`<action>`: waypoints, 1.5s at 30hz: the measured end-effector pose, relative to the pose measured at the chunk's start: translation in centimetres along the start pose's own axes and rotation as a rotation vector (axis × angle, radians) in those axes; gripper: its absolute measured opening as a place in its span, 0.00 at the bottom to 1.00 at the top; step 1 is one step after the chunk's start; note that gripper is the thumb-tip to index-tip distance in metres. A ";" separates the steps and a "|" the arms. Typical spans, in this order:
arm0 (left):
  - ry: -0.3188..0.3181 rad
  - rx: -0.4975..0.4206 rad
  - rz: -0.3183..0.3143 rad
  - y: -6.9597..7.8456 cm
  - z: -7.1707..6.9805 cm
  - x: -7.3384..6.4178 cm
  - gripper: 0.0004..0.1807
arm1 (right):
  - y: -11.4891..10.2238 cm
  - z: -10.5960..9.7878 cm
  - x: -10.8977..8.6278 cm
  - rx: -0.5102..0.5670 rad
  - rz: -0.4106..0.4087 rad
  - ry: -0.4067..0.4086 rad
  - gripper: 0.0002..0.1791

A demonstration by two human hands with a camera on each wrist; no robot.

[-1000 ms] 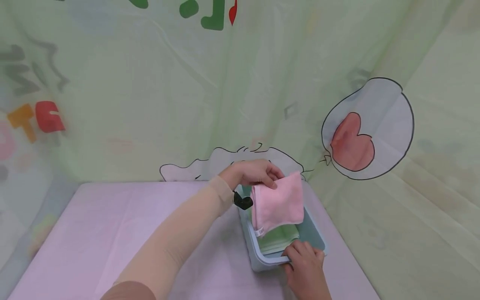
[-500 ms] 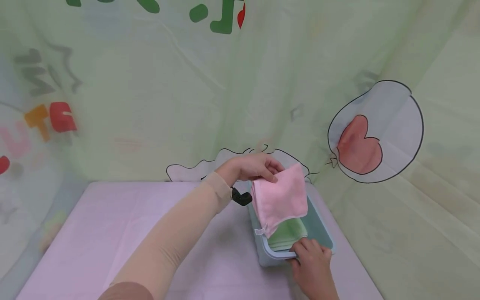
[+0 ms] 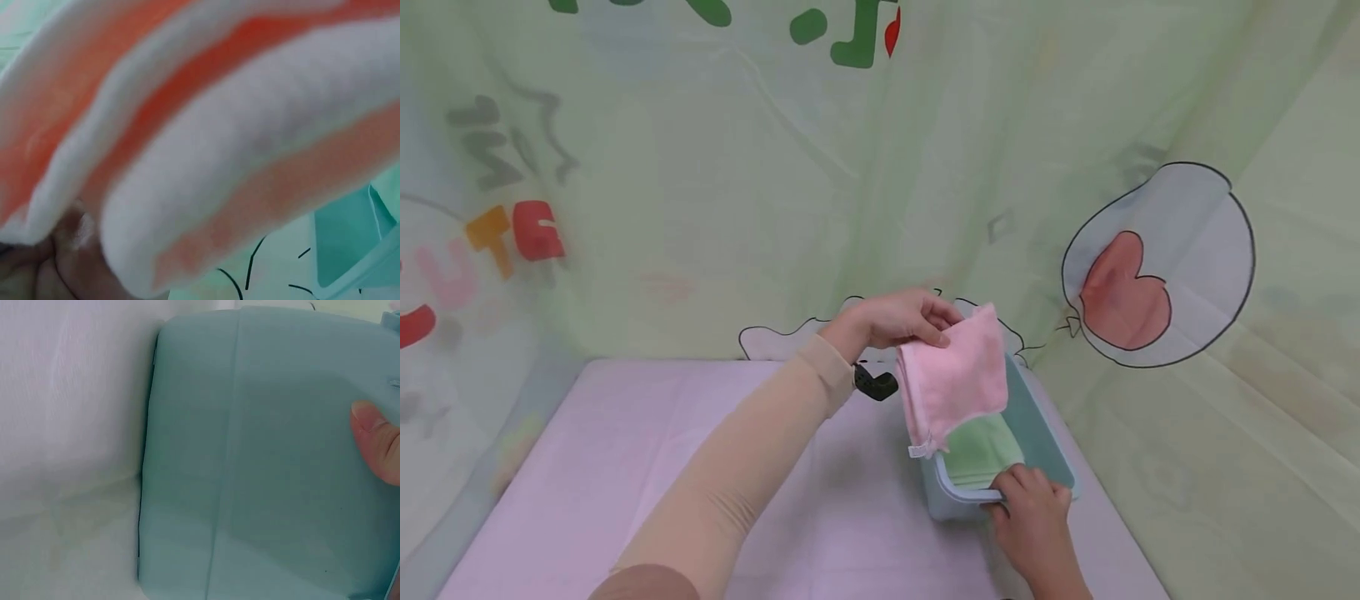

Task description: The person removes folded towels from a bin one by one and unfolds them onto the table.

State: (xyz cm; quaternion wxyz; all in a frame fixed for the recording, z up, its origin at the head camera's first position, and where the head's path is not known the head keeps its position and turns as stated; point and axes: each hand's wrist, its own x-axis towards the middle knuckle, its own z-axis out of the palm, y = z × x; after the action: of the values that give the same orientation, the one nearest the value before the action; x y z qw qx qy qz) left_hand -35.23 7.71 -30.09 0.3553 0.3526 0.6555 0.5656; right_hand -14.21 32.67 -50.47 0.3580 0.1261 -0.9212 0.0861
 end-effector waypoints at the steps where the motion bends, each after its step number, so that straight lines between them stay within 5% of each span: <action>1: 0.003 0.000 -0.004 0.0 -0.1 -0.2 0.22 | 0.1 0.1 0.1 -0.002 0.002 -0.004 0.28; 12: 0.033 0.005 -0.046 -0.7 -1.1 -3.0 0.23 | 1.6 0.8 1.2 0.001 0.020 -0.027 0.27; 30: 0.059 0.014 -0.079 -5.3 -1.7 -8.9 0.21 | 3.3 1.5 2.4 -0.025 0.077 -0.115 0.20; 45: -0.023 -0.057 -0.089 -10.3 -0.3 -11.2 0.20 | 4.6 1.5 3.3 -0.015 0.137 -0.189 0.19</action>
State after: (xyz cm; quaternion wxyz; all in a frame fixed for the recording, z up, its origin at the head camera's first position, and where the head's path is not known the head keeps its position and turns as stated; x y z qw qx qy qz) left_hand -30.57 -3.28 -39.53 0.3975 0.3193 0.6501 0.5634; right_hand -18.87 36.11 -49.68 0.2639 0.0678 -0.9578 0.0914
